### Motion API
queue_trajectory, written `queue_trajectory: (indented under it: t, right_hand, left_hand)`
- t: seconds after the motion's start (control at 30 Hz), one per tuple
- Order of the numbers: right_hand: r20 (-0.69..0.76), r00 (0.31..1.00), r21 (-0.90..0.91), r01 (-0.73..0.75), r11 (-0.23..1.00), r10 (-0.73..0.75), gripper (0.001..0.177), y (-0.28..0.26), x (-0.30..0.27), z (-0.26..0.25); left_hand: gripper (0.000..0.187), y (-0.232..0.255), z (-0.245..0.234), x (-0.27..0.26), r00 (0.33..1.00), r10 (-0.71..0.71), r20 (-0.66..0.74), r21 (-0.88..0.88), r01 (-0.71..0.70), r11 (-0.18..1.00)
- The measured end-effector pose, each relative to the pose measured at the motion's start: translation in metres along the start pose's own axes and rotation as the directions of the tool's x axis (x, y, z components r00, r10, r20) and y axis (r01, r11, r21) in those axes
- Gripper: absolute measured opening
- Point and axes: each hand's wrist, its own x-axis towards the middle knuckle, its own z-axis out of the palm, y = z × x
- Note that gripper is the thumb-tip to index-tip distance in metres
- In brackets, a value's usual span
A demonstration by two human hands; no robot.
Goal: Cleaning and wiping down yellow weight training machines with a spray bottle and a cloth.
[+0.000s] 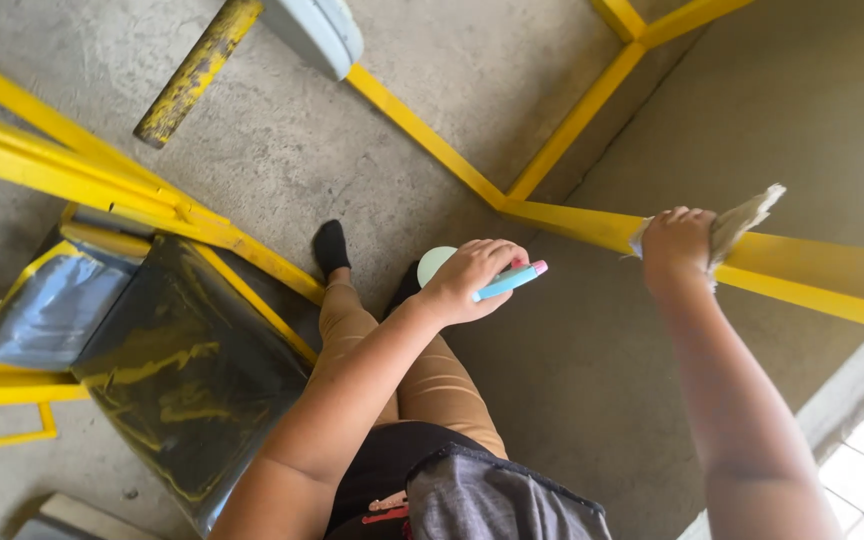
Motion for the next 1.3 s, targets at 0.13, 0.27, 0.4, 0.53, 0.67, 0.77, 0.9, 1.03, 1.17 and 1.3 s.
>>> queue_trajectory:
  t: [0.13, 0.27, 0.4, 0.53, 0.67, 0.77, 0.9, 1.03, 1.17, 1.3]
  right_hand:
    - [-0.08, 0.997, -0.046, 0.005, 0.999, -0.009, 0.05, -0.063, 0.064, 0.032]
    - [-0.042, 0.998, -0.035, 0.035, 0.999, -0.037, 0.042, -0.118, 0.118, 0.064]
    - [-0.028, 0.999, 0.053, 0.043, 0.998, -0.041, 0.043, -0.157, 0.154, 0.08]
    - [-0.064, 0.997, 0.333, 0.068, 0.941, -0.049, 0.03, -0.192, 0.18, 0.081]
    - [-0.022, 1.0, 0.857, 0.015, -0.515, -0.007, 0.033, -0.221, 0.182, 0.053]
    - [-0.058, 0.991, 0.434, -0.085, -0.897, -0.122, 0.027, -0.212, 0.152, -0.013]
    - [-0.193, 0.95, 0.081, -0.233, -0.969, -0.245, 0.018, -0.183, 0.084, -0.102]
    - [-0.342, 0.904, 0.071, -0.248, -0.966, -0.258, 0.019, -0.151, 0.039, -0.169]
    - [-0.426, 0.877, 0.132, -0.182, -0.974, -0.221, 0.022, -0.124, 0.013, -0.243]
    - [-0.464, 0.87, 0.186, -0.089, -0.978, -0.167, 0.033, -0.125, 0.008, -0.311]
  left_hand:
    - [0.033, -0.008, -0.008, -0.009, 0.999, -0.035, 0.004, 0.022, 0.035, 0.999]
    - [0.034, -0.022, -0.014, -0.021, 0.997, -0.074, -0.012, 0.052, 0.074, 0.996]
    - [0.035, -0.038, -0.022, -0.03, 0.996, -0.074, -0.047, 0.063, 0.077, 0.995]
    - [0.036, -0.051, -0.027, -0.037, 0.995, -0.089, -0.048, 0.068, 0.093, 0.993]
    - [0.036, -0.048, -0.032, -0.05, 0.988, -0.132, -0.08, 0.05, 0.136, 0.989]
    - [0.037, -0.03, -0.055, -0.048, 0.985, -0.108, -0.138, 0.055, 0.116, 0.992]
    - [0.036, 0.002, -0.09, -0.053, 0.976, -0.079, -0.203, 0.036, 0.088, 0.995]
    - [0.037, 0.024, -0.13, -0.058, 0.958, -0.062, -0.279, 0.111, 0.097, 0.989]
    - [0.033, 0.023, -0.173, -0.068, 0.909, -0.122, -0.399, 0.117, 0.183, 0.976]
    - [0.034, 0.024, -0.222, -0.079, 0.855, -0.142, -0.499, 0.085, 0.211, 0.974]
